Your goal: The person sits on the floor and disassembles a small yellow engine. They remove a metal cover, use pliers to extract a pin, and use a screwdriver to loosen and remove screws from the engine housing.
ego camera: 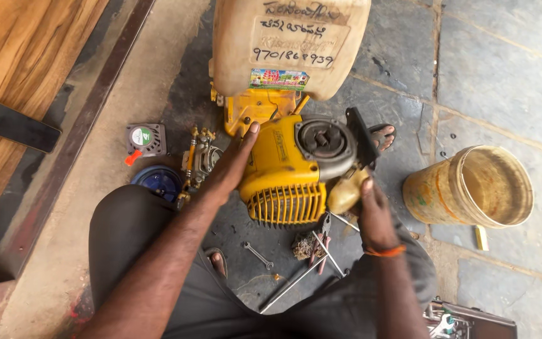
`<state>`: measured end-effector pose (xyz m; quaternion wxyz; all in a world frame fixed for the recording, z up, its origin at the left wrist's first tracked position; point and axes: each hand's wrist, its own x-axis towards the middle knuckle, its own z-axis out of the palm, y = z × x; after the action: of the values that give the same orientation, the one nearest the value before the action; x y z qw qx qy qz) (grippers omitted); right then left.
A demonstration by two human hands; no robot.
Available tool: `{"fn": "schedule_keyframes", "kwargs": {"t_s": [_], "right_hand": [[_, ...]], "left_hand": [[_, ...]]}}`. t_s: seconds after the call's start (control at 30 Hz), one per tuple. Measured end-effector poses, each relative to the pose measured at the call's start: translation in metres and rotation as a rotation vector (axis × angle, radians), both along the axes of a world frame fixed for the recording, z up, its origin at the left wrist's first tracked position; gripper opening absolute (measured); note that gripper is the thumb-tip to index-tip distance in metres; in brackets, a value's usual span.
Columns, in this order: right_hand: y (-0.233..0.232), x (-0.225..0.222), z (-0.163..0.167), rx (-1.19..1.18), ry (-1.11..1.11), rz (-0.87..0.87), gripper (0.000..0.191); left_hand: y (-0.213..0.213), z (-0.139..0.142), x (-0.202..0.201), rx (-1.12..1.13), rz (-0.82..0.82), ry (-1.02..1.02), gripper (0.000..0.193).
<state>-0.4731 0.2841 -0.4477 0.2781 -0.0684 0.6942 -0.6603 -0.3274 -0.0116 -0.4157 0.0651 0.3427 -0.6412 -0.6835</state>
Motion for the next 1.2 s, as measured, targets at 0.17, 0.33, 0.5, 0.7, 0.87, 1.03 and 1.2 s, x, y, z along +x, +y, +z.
{"fn": "schedule_keyframes", "kwargs": {"t_s": [0.17,0.33,0.5,0.7,0.87,1.03,1.2], "right_hand": [[0.008,0.006,0.098,0.219,0.602,0.391,0.082],[-0.015,-0.012,0.128,0.428,0.813,0.541,0.089],[-0.037,-0.036,0.091,0.719,0.401,0.509,0.088],[-0.08,-0.083,0.047,0.773,0.214,0.648,0.082],[-0.102,-0.109,0.017,0.707,-0.016,0.706,0.063],[-0.105,-0.128,-0.01,0.755,-0.08,0.748,0.059],[-0.095,-0.143,-0.035,0.774,-0.136,0.694,0.072]], "left_hand": [[-0.003,0.025,0.038,0.475,-0.316,0.129,0.106],[0.006,0.027,0.063,0.635,-0.394,-0.279,0.106],[-0.005,-0.002,0.065,0.669,-0.534,-0.327,0.131],[-0.03,-0.038,0.051,0.589,-0.51,-0.402,0.132],[-0.046,-0.057,0.031,0.563,-0.468,-0.51,0.13],[-0.057,-0.068,0.012,0.546,-0.479,-0.569,0.121],[-0.067,-0.048,-0.011,0.423,-0.379,-0.577,0.1]]}}
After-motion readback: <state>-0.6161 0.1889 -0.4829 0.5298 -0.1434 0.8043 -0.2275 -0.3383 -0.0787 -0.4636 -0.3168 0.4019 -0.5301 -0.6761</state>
